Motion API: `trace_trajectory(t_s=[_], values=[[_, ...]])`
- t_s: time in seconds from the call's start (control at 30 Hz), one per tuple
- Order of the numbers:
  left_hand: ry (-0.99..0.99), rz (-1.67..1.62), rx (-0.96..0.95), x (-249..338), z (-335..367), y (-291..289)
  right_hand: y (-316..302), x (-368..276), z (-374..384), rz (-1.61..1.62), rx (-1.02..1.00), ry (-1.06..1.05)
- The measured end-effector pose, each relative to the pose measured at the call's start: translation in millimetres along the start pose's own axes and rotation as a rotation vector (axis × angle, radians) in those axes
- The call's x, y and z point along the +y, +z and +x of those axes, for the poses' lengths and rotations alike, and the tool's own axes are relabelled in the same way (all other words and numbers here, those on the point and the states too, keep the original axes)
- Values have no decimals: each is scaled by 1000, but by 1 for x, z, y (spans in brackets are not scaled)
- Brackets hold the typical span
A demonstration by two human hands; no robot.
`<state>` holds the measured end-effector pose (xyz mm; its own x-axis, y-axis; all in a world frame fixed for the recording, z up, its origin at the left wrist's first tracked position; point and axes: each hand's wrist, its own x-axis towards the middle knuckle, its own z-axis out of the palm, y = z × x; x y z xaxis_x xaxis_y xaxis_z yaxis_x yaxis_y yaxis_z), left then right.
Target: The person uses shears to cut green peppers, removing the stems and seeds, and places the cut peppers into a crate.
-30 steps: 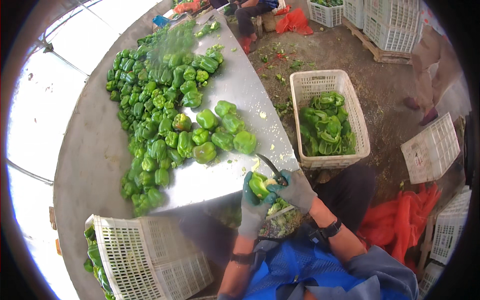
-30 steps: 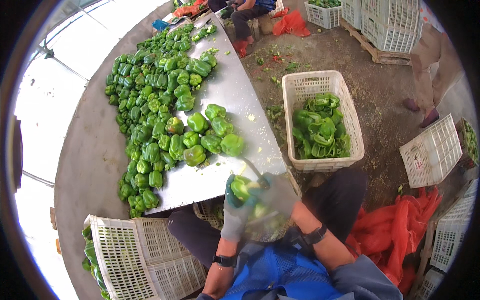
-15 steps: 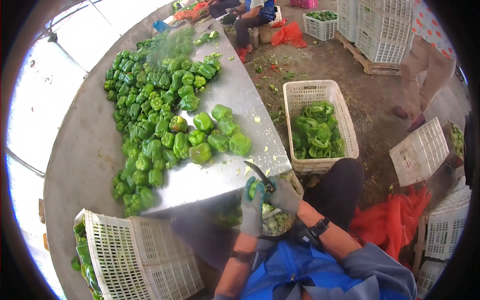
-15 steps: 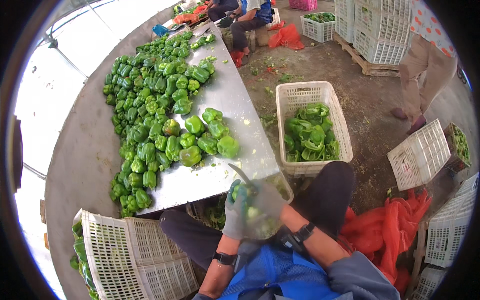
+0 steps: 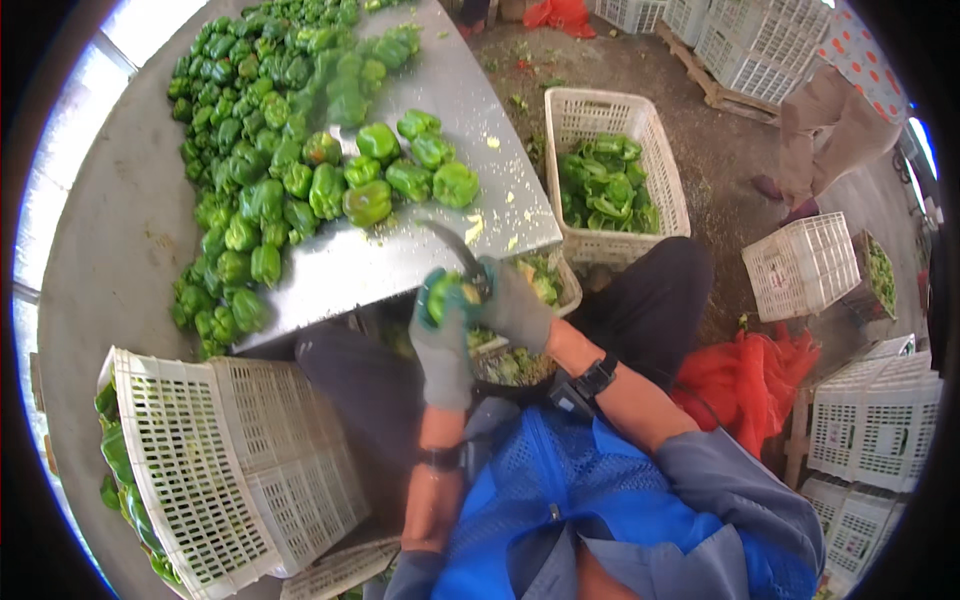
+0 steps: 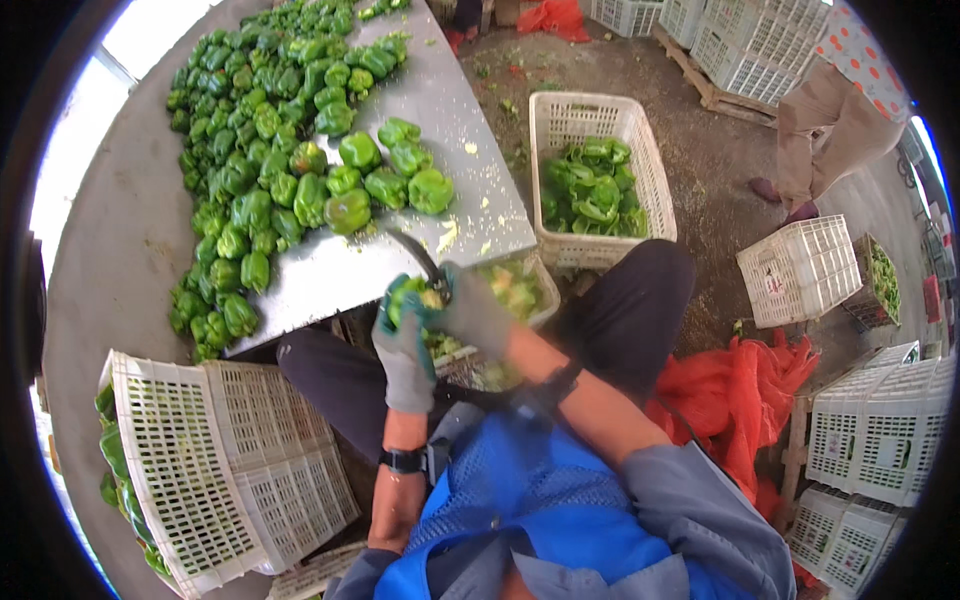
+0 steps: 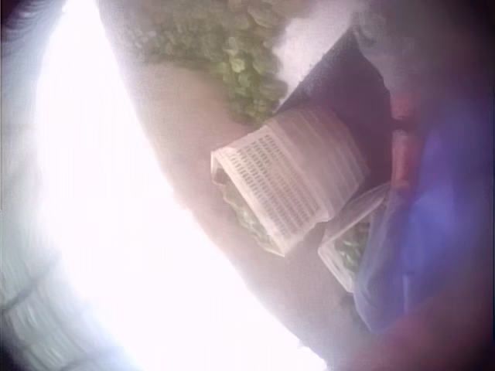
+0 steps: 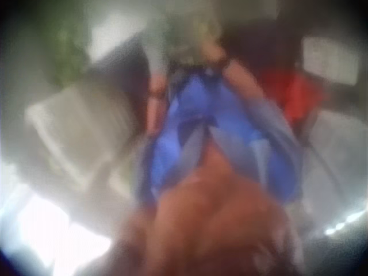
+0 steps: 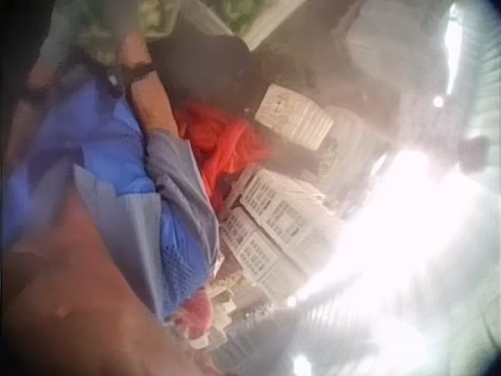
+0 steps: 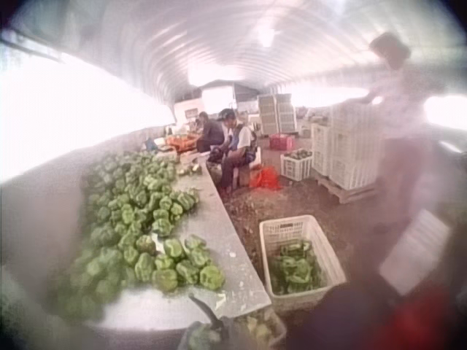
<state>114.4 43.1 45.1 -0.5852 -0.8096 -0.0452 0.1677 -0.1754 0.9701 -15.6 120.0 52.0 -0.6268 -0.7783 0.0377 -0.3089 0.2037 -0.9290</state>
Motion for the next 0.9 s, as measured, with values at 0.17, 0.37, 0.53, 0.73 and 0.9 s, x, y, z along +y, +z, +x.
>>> trace_trajectory(t_s=[0.17,0.37,0.53,0.73,0.9], values=[[-91,-285,-45,-9,17,-2,8,30,6,97,87,-21],[-155,-515,24,-36,29,-10,2,65,9,1224,-91,469],[-35,-350,26,-38,32,-15,-25,65,-7,1490,-88,413],[-322,-696,87,-37,39,-7,-47,40,11,117,20,270],[-208,-645,28,-78,36,-31,-7,11,1,-179,-211,20]])
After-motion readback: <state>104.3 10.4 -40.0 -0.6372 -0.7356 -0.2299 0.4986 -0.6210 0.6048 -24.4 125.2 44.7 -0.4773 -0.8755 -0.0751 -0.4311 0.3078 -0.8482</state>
